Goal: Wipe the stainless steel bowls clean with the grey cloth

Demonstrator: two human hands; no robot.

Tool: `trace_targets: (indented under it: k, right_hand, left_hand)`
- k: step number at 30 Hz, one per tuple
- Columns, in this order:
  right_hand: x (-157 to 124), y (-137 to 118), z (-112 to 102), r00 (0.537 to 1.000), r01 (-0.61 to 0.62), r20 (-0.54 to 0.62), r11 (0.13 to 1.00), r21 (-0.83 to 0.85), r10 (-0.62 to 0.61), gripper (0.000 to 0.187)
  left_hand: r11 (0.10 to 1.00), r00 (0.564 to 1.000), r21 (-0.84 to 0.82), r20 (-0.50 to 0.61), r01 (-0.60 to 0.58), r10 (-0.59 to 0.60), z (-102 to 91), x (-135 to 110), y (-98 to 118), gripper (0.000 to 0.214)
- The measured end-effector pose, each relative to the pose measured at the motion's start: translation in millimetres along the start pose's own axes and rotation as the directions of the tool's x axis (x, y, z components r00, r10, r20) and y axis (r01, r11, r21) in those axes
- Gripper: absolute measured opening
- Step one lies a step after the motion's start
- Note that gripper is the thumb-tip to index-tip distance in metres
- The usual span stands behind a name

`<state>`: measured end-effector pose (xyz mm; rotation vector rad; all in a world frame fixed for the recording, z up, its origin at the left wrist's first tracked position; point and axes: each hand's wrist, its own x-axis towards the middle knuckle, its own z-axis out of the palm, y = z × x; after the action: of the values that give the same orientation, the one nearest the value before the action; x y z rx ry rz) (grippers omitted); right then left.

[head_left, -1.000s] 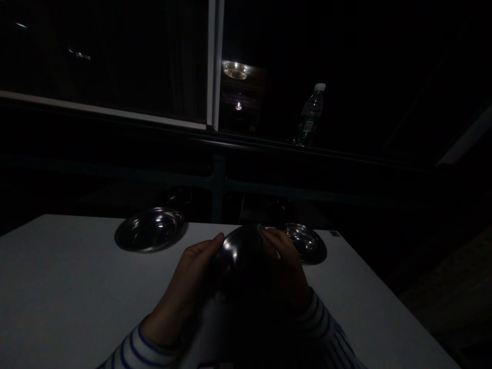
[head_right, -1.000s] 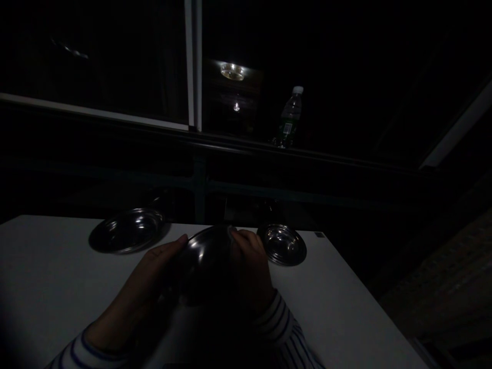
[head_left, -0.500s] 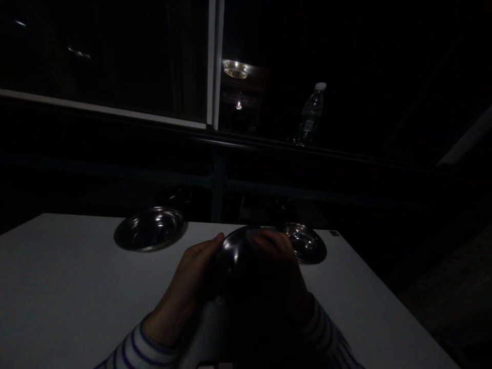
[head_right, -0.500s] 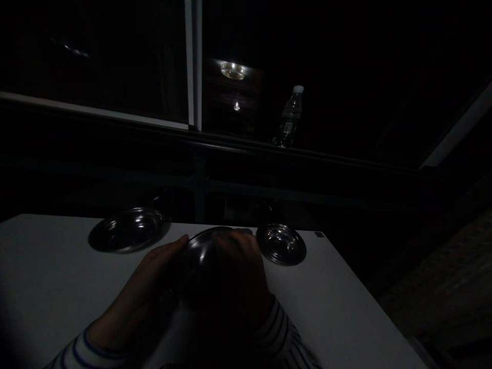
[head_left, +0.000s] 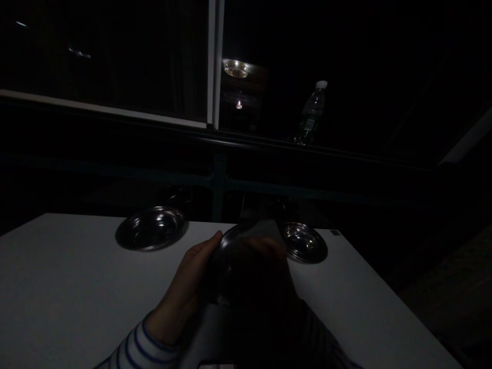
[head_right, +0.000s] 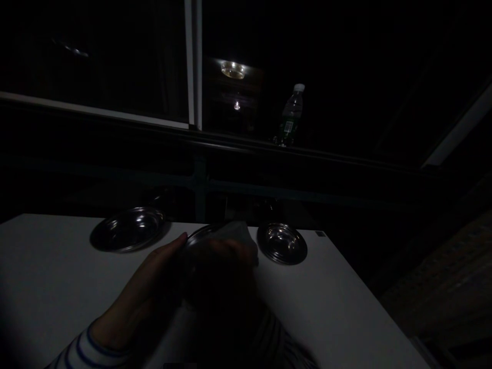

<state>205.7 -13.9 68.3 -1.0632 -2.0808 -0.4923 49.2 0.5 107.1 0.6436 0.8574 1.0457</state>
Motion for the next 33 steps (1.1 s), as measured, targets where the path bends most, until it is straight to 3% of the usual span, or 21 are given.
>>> trace_targets:
  k: [4, 11, 17, 19, 23, 26, 29, 33]
  right_hand:
    - [3.3, -12.6, 4.1, 1.0, 0.028, -0.005, 1.0, 0.009, -0.028, 0.032]
    - [8.2, 20.6, -14.8, 0.994, -0.015, -0.104, 0.999, 0.028, 0.018, 0.04]
    - [8.5, 16.8, -15.0, 0.94, -0.299, -0.089, 0.92, 0.254, 0.33, 0.029]
    - [9.7, 18.9, -17.8, 0.931, -0.315, -0.097, 0.909, 0.273, 0.352, 0.028]
    - [9.8, 21.0, -19.7, 0.939, -0.291, -0.119, 0.929, 0.229, 0.324, 0.029]
    - [7.7, 8.7, -11.8, 0.985, -0.108, -0.123, 0.985, 0.135, 0.124, 0.03]
    - [5.5, -7.4, -1.0, 0.996, 0.07, -0.065, 0.997, 0.029, -0.068, 0.03]
    - [6.0, 0.1, -1.7, 0.996, 0.037, -0.086, 0.998, 0.047, -0.032, 0.028]
  left_hand:
    - [1.0, 1.0, 0.024, -0.016, -0.007, 0.007, -0.7, 1.4, -2.1, 0.03]
    - [0.998, 0.996, 0.052, 0.093, -0.025, 0.02, 0.8, -5.6, 0.9, 0.03]
    - [0.992, 0.98, 0.109, 0.197, -0.055, 0.032, 1.9, -12.8, 6.2, 0.026]
    - [0.992, 0.969, 0.119, 0.248, -0.047, 0.016, -0.4, -11.5, 6.5, 0.022]
    - [0.993, 0.967, 0.11, 0.254, -0.051, 0.021, -1.4, -7.6, 4.6, 0.019]
    - [0.995, 0.991, 0.058, 0.112, -0.078, 0.071, 2.0, -5.9, 2.1, 0.018]
    - [0.993, 0.995, 0.072, -0.03, -0.095, 0.098, 4.5, -5.7, -0.8, 0.026]
    - [0.981, 0.991, 0.166, -0.074, -0.099, 0.113, 4.7, -6.6, -4.1, 0.036]
